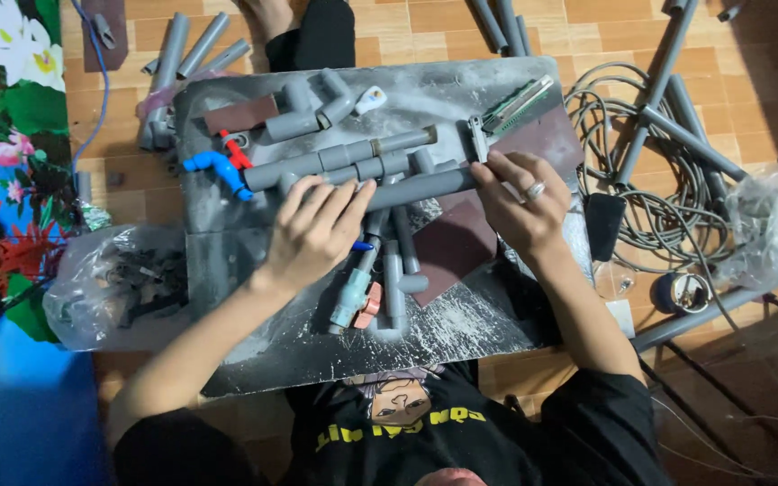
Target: The recorder marks PVC pipes and uses a hand saw blade to cut them to size.
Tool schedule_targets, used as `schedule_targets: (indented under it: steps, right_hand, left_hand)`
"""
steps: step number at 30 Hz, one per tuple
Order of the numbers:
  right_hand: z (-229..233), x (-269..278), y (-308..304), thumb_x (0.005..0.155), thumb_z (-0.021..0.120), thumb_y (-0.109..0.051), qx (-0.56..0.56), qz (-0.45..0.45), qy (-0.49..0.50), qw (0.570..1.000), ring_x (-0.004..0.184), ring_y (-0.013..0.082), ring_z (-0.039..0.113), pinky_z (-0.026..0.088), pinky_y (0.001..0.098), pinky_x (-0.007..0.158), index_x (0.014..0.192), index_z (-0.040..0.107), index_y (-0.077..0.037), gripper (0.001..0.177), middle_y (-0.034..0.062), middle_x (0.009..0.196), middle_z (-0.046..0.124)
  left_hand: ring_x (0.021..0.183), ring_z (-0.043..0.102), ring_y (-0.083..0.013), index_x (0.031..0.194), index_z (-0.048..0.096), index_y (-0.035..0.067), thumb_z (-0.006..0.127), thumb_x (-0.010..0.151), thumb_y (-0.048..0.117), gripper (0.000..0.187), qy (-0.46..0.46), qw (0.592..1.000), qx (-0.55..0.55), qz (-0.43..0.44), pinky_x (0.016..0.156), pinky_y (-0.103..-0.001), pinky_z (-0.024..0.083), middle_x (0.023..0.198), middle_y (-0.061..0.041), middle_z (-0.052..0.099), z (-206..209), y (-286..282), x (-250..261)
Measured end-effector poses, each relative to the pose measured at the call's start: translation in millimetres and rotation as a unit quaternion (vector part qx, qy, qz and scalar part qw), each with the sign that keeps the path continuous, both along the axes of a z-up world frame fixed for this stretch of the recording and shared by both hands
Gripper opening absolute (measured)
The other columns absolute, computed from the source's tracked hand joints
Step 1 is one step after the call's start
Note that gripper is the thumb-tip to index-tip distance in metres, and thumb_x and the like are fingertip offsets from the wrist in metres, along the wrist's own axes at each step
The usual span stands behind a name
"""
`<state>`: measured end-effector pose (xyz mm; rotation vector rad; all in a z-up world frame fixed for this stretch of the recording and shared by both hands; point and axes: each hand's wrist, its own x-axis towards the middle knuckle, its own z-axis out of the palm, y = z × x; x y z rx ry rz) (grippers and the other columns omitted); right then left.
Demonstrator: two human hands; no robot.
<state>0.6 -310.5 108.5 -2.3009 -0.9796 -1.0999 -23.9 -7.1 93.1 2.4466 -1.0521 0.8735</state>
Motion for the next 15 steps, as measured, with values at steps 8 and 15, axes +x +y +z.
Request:
schedule_targets:
  steps: [8,15]
  right_hand:
    - [14,5,22,0.079,0.082,-0.003,-0.101,-0.066,-0.047,0.992,0.099,0.0279,0.064,0.052,0.0517,0.099,0.105,0.077,-0.007,0.027,0.009,0.102,0.063]
    - [-1,32,44,0.082,0.078,-0.023,-0.207,-0.134,0.149,0.958,0.092,0.0298,0.065,0.049,0.0462,0.081,0.107,0.07,-0.01,0.03,0.0105,0.099,0.067]
  left_hand:
    - [0.081,0.061,-0.0186,0.098,0.06,0.009,0.069,0.09,0.009,0.012,-0.028,0.99,0.078,0.11,0.074,-0.032,0.052,0.095,-0.005,0.054,-12,-8,22]
    - [0.069,0.058,-0.011,0.102,0.061,0.012,0.069,0.095,0.014,0.01,-0.085,0.977,0.071,0.181,0.059,-0.027,0.045,0.096,0.001,0.06,-13,-24,39]
